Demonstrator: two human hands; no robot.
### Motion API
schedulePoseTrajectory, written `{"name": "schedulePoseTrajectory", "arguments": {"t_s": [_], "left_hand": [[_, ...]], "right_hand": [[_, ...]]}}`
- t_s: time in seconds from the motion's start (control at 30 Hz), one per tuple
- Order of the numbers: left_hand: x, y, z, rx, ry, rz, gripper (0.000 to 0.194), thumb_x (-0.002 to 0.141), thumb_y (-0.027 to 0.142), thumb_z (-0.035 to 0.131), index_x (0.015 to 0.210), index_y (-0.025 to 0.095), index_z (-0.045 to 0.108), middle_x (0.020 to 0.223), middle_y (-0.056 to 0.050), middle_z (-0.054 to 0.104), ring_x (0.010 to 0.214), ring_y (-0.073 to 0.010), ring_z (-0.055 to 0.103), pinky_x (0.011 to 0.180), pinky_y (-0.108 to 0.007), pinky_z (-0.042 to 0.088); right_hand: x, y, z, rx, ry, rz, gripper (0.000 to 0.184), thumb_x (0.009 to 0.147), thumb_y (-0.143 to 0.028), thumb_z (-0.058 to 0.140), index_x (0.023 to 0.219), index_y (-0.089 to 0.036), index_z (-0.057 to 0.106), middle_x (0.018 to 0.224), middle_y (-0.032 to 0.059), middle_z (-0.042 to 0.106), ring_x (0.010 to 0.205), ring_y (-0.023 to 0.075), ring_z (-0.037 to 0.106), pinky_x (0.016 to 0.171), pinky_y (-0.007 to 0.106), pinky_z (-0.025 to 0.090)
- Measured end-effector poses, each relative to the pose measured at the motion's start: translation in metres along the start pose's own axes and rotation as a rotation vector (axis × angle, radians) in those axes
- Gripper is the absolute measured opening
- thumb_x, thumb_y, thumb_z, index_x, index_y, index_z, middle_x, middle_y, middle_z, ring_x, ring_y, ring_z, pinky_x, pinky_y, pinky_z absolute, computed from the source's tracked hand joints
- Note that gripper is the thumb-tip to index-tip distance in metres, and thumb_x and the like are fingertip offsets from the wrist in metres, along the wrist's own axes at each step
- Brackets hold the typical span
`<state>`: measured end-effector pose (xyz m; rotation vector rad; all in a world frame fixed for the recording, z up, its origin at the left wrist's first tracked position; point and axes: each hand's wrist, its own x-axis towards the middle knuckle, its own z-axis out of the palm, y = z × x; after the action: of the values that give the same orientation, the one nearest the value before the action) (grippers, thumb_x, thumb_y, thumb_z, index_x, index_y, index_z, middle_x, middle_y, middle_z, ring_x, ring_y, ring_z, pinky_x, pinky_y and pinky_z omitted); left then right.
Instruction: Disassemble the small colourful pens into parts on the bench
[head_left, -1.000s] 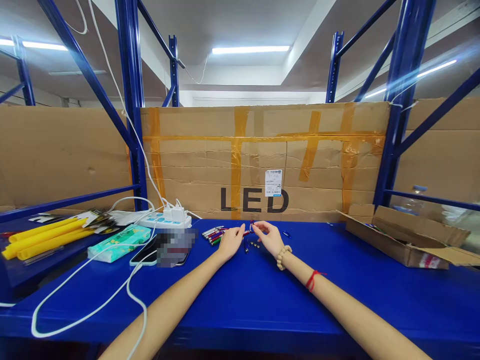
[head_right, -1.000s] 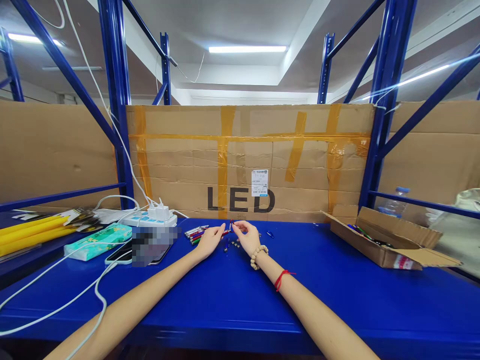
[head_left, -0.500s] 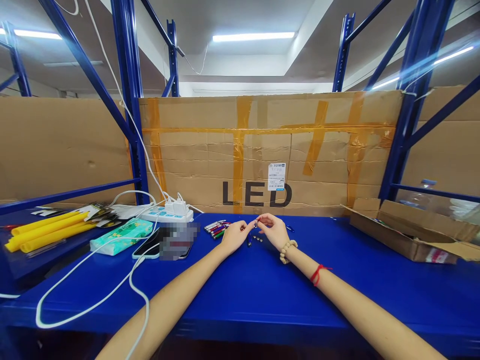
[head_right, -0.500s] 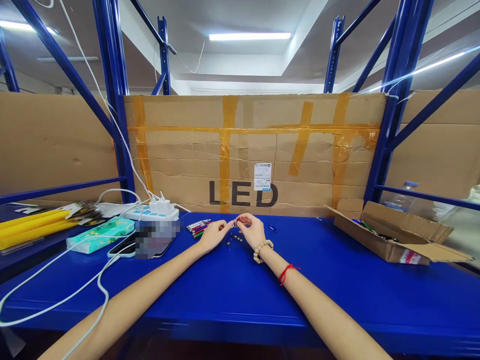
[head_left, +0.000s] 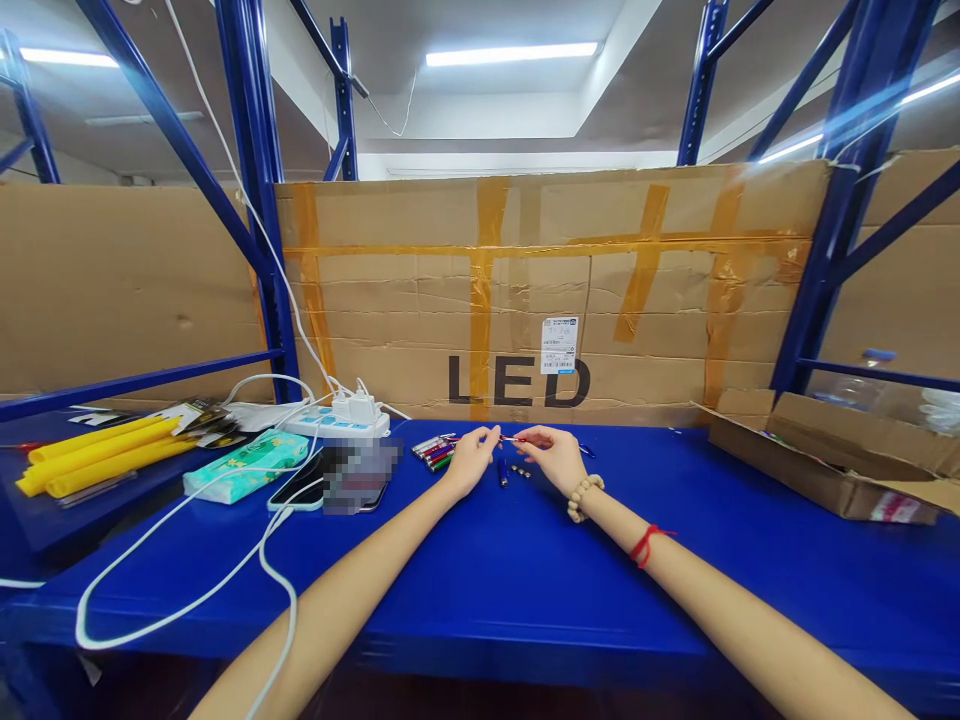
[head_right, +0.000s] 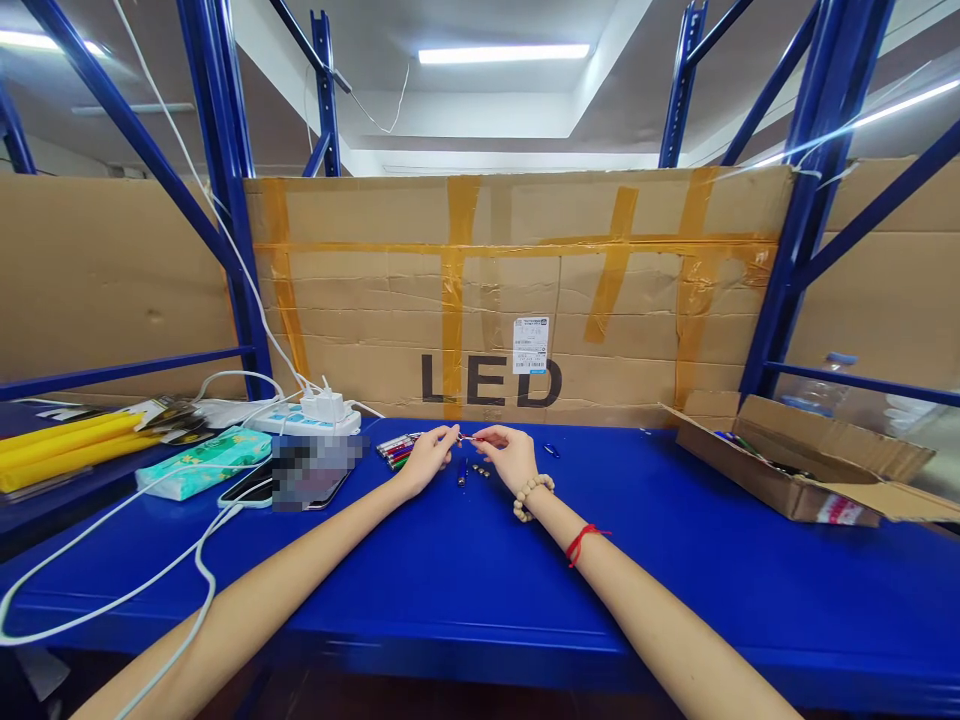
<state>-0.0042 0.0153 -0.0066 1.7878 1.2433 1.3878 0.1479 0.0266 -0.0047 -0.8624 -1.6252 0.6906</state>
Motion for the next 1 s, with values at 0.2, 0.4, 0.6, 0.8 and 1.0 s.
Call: {"name": "schedulePoseTrajectory", "arguments": {"t_s": [0.2,0.4,0.6,0.8,1.0], "left_hand": [[-0.001,0.004,-0.002,-0.074,-0.028,-0.017,0.036,0.073,0.05,0.046,0.063,0.016,0.051,0.042,0.007,0.035,0.041,-0.0069,0.031,0.044,-0.021,0.025],[0.0,0.002,-0.004,0.061,0.022,0.08,0.029,0.077,0.042,0.043,0.067,0.016,0.053,0.051,0.005,0.043,0.047,-0.0079,0.037,0.049,-0.021,0.03],[-0.004,0.007,-0.005,0.383,0.028,0.124,0.025,0.08,0.036,0.038,0.076,0.02,0.057,0.056,0.004,0.051,0.052,-0.01,0.043,0.052,-0.021,0.03],[-0.006,0.01,-0.007,0.492,0.033,0.127,0.027,0.083,0.038,0.034,0.076,0.022,0.055,0.058,0.002,0.053,0.054,-0.0123,0.046,0.052,-0.022,0.028],[-0.005,0.007,-0.009,0.397,-0.036,0.164,0.032,0.084,0.041,0.031,0.074,0.021,0.054,0.067,0.002,0.058,0.061,-0.0123,0.049,0.059,-0.021,0.035]], "right_hand": [[0.0,0.005,-0.002,-0.188,-0.063,-0.148,0.018,0.066,-0.031,0.062,0.075,-0.016,0.066,0.076,0.0057,0.069,0.065,0.0167,0.063,0.059,0.028,0.052],[-0.006,-0.007,-0.004,-0.481,-0.129,-0.329,0.03,0.077,-0.033,0.054,0.103,-0.02,0.06,0.087,0.0044,0.066,0.067,0.0138,0.061,0.062,0.026,0.049],[-0.011,-0.019,-0.004,-0.754,-0.169,-0.418,0.03,0.084,-0.032,0.045,0.109,-0.022,0.058,0.092,0.0049,0.065,0.069,0.0146,0.06,0.063,0.025,0.047],[-0.01,-0.017,-0.003,-0.88,-0.157,-0.516,0.034,0.089,-0.028,0.036,0.119,-0.021,0.051,0.097,0.0064,0.063,0.076,0.0158,0.062,0.06,0.023,0.046],[-0.009,-0.013,-0.007,-0.894,-0.239,-0.532,0.031,0.089,-0.032,0.038,0.109,-0.018,0.057,0.086,0.0062,0.062,0.069,0.0149,0.06,0.061,0.024,0.046]]}}
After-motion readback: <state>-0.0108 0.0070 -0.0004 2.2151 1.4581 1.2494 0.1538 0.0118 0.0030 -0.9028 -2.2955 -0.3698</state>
